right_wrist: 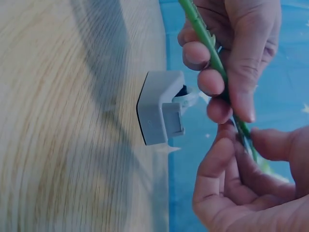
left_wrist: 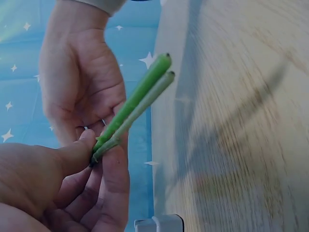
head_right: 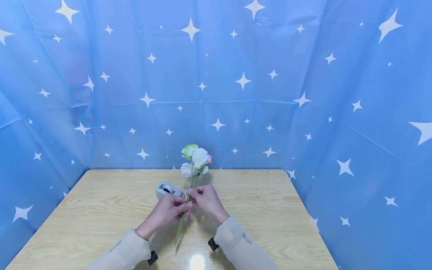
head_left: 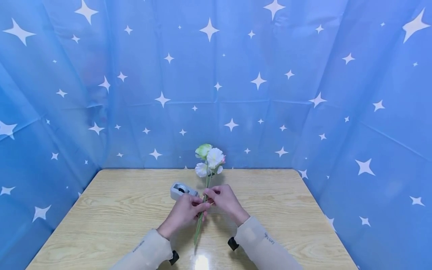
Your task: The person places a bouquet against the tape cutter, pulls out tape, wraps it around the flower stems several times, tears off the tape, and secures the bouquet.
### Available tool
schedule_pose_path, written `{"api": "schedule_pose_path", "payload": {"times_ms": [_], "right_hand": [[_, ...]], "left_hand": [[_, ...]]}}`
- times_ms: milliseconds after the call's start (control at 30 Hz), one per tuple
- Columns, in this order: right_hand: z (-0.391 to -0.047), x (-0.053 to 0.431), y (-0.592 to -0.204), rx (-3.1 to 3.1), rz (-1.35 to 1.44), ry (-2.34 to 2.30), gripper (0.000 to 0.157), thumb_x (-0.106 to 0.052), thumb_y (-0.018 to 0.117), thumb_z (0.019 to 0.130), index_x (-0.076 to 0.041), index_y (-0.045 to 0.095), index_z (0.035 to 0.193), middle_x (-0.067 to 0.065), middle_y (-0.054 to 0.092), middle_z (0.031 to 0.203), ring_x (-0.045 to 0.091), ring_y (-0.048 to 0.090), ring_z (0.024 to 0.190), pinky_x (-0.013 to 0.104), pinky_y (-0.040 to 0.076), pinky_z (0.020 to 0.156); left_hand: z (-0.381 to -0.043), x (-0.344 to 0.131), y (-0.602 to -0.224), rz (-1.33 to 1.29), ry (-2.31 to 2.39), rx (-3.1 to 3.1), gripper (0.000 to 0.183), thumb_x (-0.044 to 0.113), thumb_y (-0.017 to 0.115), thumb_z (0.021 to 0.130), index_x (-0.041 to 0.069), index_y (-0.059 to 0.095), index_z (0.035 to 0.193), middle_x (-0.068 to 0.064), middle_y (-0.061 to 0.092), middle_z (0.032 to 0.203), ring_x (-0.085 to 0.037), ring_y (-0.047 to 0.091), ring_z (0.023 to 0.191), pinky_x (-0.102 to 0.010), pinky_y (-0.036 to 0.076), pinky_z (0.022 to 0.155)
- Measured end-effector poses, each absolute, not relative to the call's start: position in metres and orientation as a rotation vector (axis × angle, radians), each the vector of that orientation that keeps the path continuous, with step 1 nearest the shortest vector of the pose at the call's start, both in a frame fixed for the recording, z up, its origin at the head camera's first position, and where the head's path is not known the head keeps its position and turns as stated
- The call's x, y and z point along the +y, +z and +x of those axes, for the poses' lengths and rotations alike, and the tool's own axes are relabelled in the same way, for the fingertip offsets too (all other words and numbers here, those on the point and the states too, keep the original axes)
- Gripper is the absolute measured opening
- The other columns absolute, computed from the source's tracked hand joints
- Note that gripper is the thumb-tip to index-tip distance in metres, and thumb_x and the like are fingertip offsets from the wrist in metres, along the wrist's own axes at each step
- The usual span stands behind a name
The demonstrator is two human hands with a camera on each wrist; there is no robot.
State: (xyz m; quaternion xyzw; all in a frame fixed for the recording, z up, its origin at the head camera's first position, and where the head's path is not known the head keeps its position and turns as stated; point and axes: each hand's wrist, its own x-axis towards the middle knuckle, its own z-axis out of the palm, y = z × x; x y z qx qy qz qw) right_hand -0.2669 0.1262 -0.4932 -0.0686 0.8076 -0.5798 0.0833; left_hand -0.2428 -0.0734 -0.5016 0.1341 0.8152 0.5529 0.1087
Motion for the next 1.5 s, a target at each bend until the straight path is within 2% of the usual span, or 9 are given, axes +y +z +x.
{"api": "schedule_pose_path", "payload": {"times_ms": [200, 333, 567, 767, 867, 1000, 1133, 1300, 1500], "right_hand": [[-0.267, 0.124, -0.492, 2.378, -0.168, -1.772, 0.036, -0.029, 0.073, 0.118, 0.004, 0.086, 0.116, 0.012, 0.084, 0.095, 0.012, 0.078, 0.081, 0.046, 0.072, 0.089], [-0.267, 0.122, -0.491, 2.374, -0.153, -1.790, 0.032, -0.025, 0.076, 0.117, 0.005, 0.086, 0.117, 0.013, 0.085, 0.094, 0.011, 0.077, 0.078, 0.045, 0.072, 0.087], [-0.270, 0.120, -0.491, 2.385, -0.140, -1.814, 0.024, -0.017, 0.077, 0.115, 0.006, 0.082, 0.123, 0.016, 0.085, 0.096, 0.010, 0.077, 0.075, 0.043, 0.073, 0.085], [-0.274, 0.121, -0.495, 2.395, -0.163, -1.796, 0.024, -0.015, 0.076, 0.115, 0.008, 0.082, 0.120, 0.011, 0.082, 0.093, 0.010, 0.075, 0.076, 0.047, 0.072, 0.089], [-0.275, 0.122, -0.497, 2.352, -0.166, -1.815, 0.026, -0.014, 0.075, 0.116, 0.010, 0.081, 0.122, 0.010, 0.082, 0.092, 0.010, 0.074, 0.078, 0.045, 0.071, 0.090], [-0.276, 0.125, -0.500, 2.286, -0.174, -1.844, 0.028, -0.015, 0.074, 0.116, 0.011, 0.080, 0.125, 0.008, 0.083, 0.093, 0.009, 0.075, 0.080, 0.038, 0.070, 0.091], [-0.278, 0.126, -0.501, 2.219, -0.180, -1.883, 0.030, -0.016, 0.075, 0.116, 0.011, 0.079, 0.128, 0.006, 0.082, 0.093, 0.009, 0.075, 0.082, 0.037, 0.069, 0.092], [-0.279, 0.128, -0.498, 2.187, -0.138, -1.904, 0.031, -0.017, 0.075, 0.116, 0.009, 0.080, 0.131, 0.007, 0.082, 0.095, 0.010, 0.076, 0.083, 0.035, 0.070, 0.092], [-0.284, 0.128, -0.490, 2.220, -0.107, -1.962, 0.030, -0.018, 0.073, 0.117, 0.008, 0.081, 0.130, 0.014, 0.083, 0.100, 0.016, 0.080, 0.087, 0.033, 0.071, 0.088]], "left_hand": [[-0.242, -0.071, -0.503, 0.474, 1.475, 2.638, 0.029, 0.021, 0.079, 0.114, 0.004, 0.089, 0.092, -0.003, 0.082, 0.076, -0.007, 0.050, 0.053, -0.017, 0.033, 0.048], [-0.242, -0.069, -0.504, 0.540, 1.387, 2.787, 0.029, 0.020, 0.082, 0.111, 0.006, 0.090, 0.087, -0.001, 0.081, 0.072, -0.004, 0.040, 0.050, -0.017, 0.026, 0.047], [-0.241, -0.069, -0.508, 0.597, 1.328, 2.911, 0.024, 0.020, 0.087, 0.108, 0.007, 0.091, 0.088, 0.002, 0.082, 0.073, 0.000, 0.055, 0.057, -0.018, 0.036, 0.051], [-0.244, -0.075, -0.508, 0.615, 1.413, 2.760, 0.028, 0.021, 0.080, 0.113, 0.005, 0.090, 0.093, -0.001, 0.083, 0.077, 0.000, 0.052, 0.052, -0.017, 0.032, 0.048], [-0.245, -0.081, -0.507, 0.592, 1.512, 2.564, 0.032, 0.021, 0.070, 0.119, 0.001, 0.088, 0.102, -0.009, 0.084, 0.085, -0.004, 0.062, 0.057, -0.017, 0.036, 0.048], [-0.245, -0.089, -0.505, 0.498, 1.638, 2.264, 0.034, 0.018, 0.060, 0.123, -0.006, 0.084, 0.122, -0.023, 0.085, 0.104, -0.021, 0.083, 0.079, -0.020, 0.046, 0.057], [-0.246, -0.092, -0.503, 0.425, 1.708, 2.133, 0.033, 0.016, 0.061, 0.122, -0.009, 0.081, 0.132, -0.028, 0.085, 0.111, -0.024, 0.086, 0.089, -0.026, 0.056, 0.067], [-0.247, -0.090, -0.503, 0.408, 1.737, 2.157, 0.030, 0.014, 0.067, 0.120, -0.011, 0.083, 0.127, -0.025, 0.086, 0.104, -0.016, 0.084, 0.083, -0.029, 0.066, 0.072], [-0.246, -0.085, -0.506, 0.423, 1.672, 2.301, 0.026, 0.013, 0.070, 0.118, -0.008, 0.087, 0.115, -0.020, 0.086, 0.096, -0.018, 0.083, 0.078, -0.036, 0.072, 0.073]]}}
